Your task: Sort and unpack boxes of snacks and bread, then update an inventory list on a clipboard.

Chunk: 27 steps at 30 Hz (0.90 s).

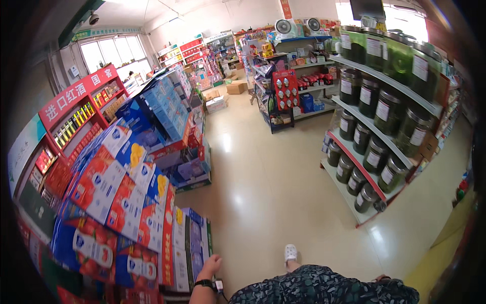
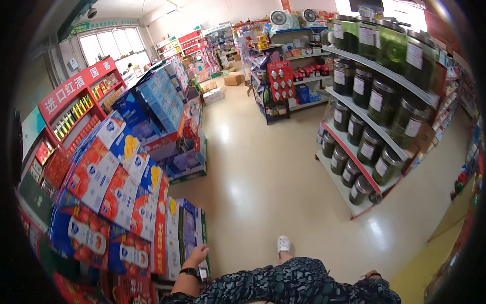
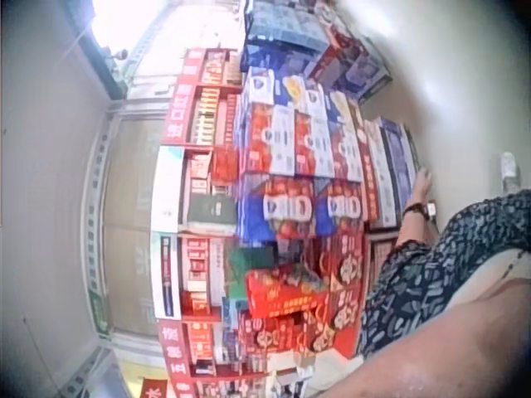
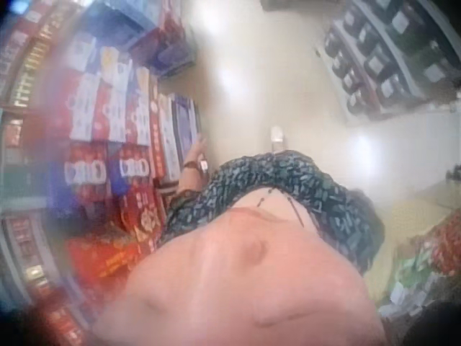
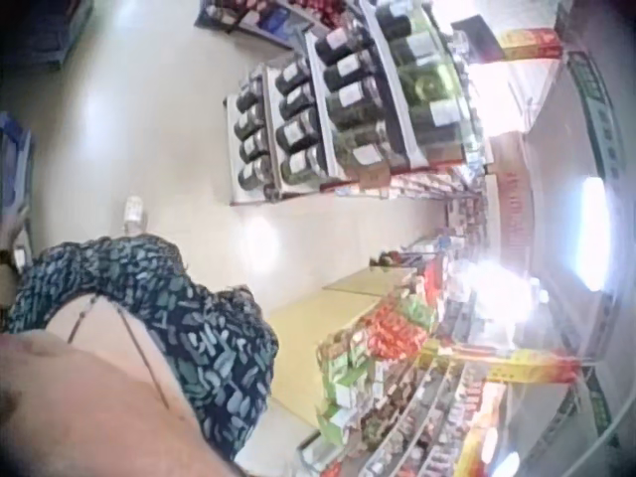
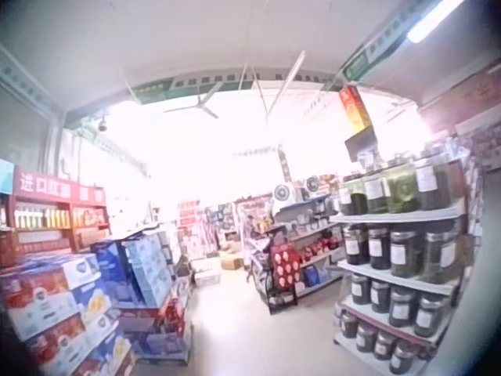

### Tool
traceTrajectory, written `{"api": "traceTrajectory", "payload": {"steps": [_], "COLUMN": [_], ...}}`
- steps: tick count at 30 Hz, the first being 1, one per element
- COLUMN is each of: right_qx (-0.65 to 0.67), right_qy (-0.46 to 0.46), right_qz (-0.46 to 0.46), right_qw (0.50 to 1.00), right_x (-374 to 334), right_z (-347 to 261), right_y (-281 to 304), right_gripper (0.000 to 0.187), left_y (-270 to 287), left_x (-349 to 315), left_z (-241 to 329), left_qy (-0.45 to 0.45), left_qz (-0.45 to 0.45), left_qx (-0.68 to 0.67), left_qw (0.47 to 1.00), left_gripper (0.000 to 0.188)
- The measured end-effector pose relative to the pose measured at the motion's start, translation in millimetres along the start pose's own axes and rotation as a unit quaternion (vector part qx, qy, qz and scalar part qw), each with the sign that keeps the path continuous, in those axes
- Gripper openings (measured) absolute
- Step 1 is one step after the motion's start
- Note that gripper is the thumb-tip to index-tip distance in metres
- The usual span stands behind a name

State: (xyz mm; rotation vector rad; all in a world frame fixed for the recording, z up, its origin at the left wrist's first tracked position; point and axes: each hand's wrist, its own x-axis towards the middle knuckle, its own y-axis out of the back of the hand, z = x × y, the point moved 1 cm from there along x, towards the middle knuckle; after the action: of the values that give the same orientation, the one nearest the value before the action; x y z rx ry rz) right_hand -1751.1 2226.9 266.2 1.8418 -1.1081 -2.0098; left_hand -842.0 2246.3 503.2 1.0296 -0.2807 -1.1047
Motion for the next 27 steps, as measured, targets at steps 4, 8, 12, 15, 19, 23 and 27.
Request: {"api": "traceTrajectory", "payload": {"steps": [4, 8, 12, 15, 19, 23, 27], "right_qx": [-0.026, -0.1, -0.009, 0.058, 0.112, -0.061, -0.193], "right_qy": [-0.013, 0.069, 0.282, 0.404, 0.407, 0.315, 0.135], "right_qz": [0.032, 0.121, 0.192, 0.204, 0.213, 0.16, 0.049], "right_qw": [0.999, 0.985, 0.94, 0.89, 0.881, 0.934, 0.971], "right_x": [50.2, 144.6, 129.1, 147.5, 158.9, 269.6, 352.1], "right_z": [-151.7, -385.9, -718.5, -886.9, -1021.6, -1010.0, -961.5], "right_y": [73.4, 195.4, 357.7, 438.7, 506.8, 509.4, 498.1], "right_gripper": [0.025, 0.026, 0.026, 0.027, 0.028, 0.029, 0.033], "left_y": [32.1, 49.6, 92.8, 105.3, 112.6, 132.1, 156.8], "left_x": [143.4, 232.1, 257.3, 304.6, 403.2, 564.8, 770.4], "left_z": [65.7, 31.4, -57.6, -93.0, -117.7, -123.8, -115.4], "left_qy": [-0.089, -0.038, 0.113, 0.214, 0.252, 0.137, 0.024], "left_qz": [-0.009, -0.148, -0.174, -0.168, -0.195, -0.227, -0.119], "left_qx": [-0.017, 0.041, 0.074, 0.049, 0.034, 0.12, 0.162], "left_qw": [0.996, 0.987, 0.975, 0.961, 0.947, 0.957, 0.979], "left_gripper": [0.036, 0.036, 0.037, 0.037, 0.037, 0.036, 0.036]}}
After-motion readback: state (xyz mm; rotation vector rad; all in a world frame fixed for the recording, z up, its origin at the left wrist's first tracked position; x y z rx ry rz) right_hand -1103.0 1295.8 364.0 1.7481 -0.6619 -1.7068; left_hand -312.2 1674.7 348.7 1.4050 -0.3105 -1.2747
